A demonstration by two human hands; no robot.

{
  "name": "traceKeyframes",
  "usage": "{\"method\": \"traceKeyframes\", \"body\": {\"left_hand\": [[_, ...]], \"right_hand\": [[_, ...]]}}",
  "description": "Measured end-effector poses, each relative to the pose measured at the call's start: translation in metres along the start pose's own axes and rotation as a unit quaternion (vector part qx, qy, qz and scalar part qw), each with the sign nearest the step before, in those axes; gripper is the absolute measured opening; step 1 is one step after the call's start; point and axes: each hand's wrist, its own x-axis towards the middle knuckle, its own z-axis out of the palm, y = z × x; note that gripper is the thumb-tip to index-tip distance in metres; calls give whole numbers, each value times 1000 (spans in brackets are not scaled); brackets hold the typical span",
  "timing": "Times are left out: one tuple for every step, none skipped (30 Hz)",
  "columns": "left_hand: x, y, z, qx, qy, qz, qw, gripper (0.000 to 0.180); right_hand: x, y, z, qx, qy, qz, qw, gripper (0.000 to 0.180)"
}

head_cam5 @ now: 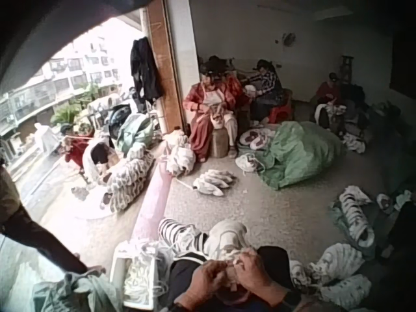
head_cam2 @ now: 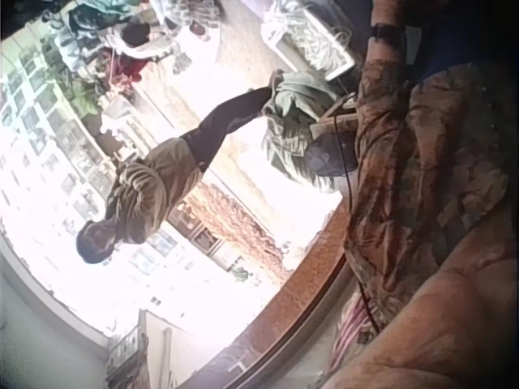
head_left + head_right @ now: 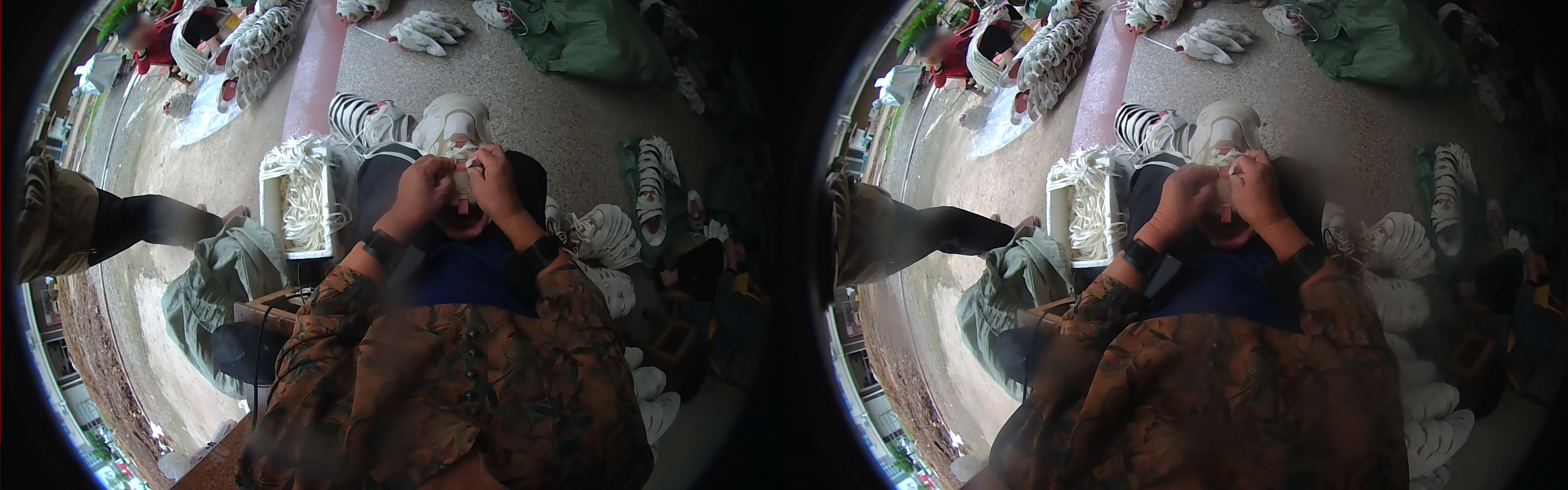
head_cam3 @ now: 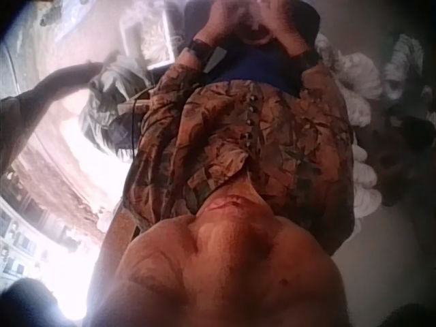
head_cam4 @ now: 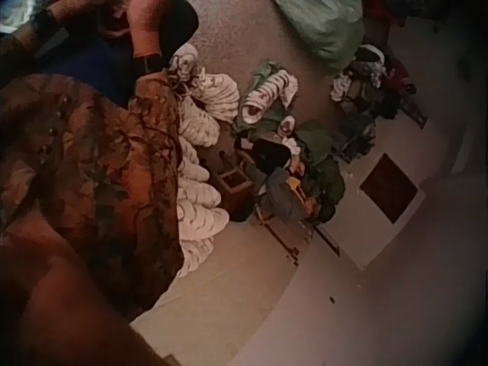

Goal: The recorder is lacing a new pair of white sneakers while sitting in a workshop.

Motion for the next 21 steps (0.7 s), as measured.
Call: {"method": "traceKeyframes", "body": {"left_hand": [[0, 0, 0, 2, 1, 1, 1000, 24], [-1, 0, 0, 4, 12, 14, 1000, 24], [-1, 0, 1, 3, 1, 1, 1000, 24], [-1, 0, 1, 9, 6, 9, 1000, 24], [-1, -1, 1, 14, 23, 28, 999, 24], [-1, -1, 1, 15, 11, 17, 1000, 24], [0, -1, 1, 8, 2, 2, 1000, 25], [0, -1, 1, 3, 3, -3, 1000, 25], [0, -1, 0, 1, -6, -13, 1000, 25], [1, -1, -1, -4, 1, 1, 1000, 25], [1, -1, -1, -6, 13, 11, 1000, 25], [0, -1, -3, -8, 6, 14, 1000, 25], [0, -1, -4, -78, 1, -12, 997, 23], [0, 0, -4, -147, -4, -39, 988, 21], [1, 0, -4, -147, -4, -37, 988, 21], [2, 0, -3, -131, -14, -52, 990, 19], [3, 0, -3, -118, -4, -41, 992, 17], [5, 0, -1, -114, -23, -66, 991, 17], [7, 0, 2, -74, -13, -60, 995, 15], [8, 0, 3, -31, 7, -43, 999, 13], [8, -1, 3, -33, -4, -52, 998, 13]], "right_hand": [[-1, -1, -2, -30, -1, -5, 1000, 11], [-2, -2, -4, -51, 5, -28, 998, 14], [-1, -2, -5, -61, -2, -10, 998, 14], [-1, -2, -6, -53, -17, 0, 998, 15], [0, -1, -5, -40, -21, -2, 999, 15], [0, 0, -4, -44, -32, 11, 998, 15], [1, 1, -2, -29, -24, 33, 999, 15], [1, 2, 0, -11, -11, 51, 999, 14], [0, 4, 2, -16, -15, 55, 998, 14], [-1, 5, 4, 5, -20, 63, 998, 14], [-1, 6, 7, 33, -20, 65, 997, 14], [-2, 6, 8, 26, -25, 72, 997, 14], [-2, 7, 9, 12, -4, 61, 998, 14], [-3, 6, 10, 2, 18, 45, 999, 14], [-3, 6, 9, -3, 18, 50, 999, 14], [-4, 5, 9, 7, 20, 46, 999, 15], [-5, 4, 7, 22, 23, 43, 999, 16], [-5, 3, 6, 19, 21, 42, 999, 16], [-6, 3, 5, 10, 14, 25, 1000, 15], [-6, 4, 3, 6, 16, -9, 1000, 15], [-5, 5, 3, 1, 9, 8, 1000, 15]]}}
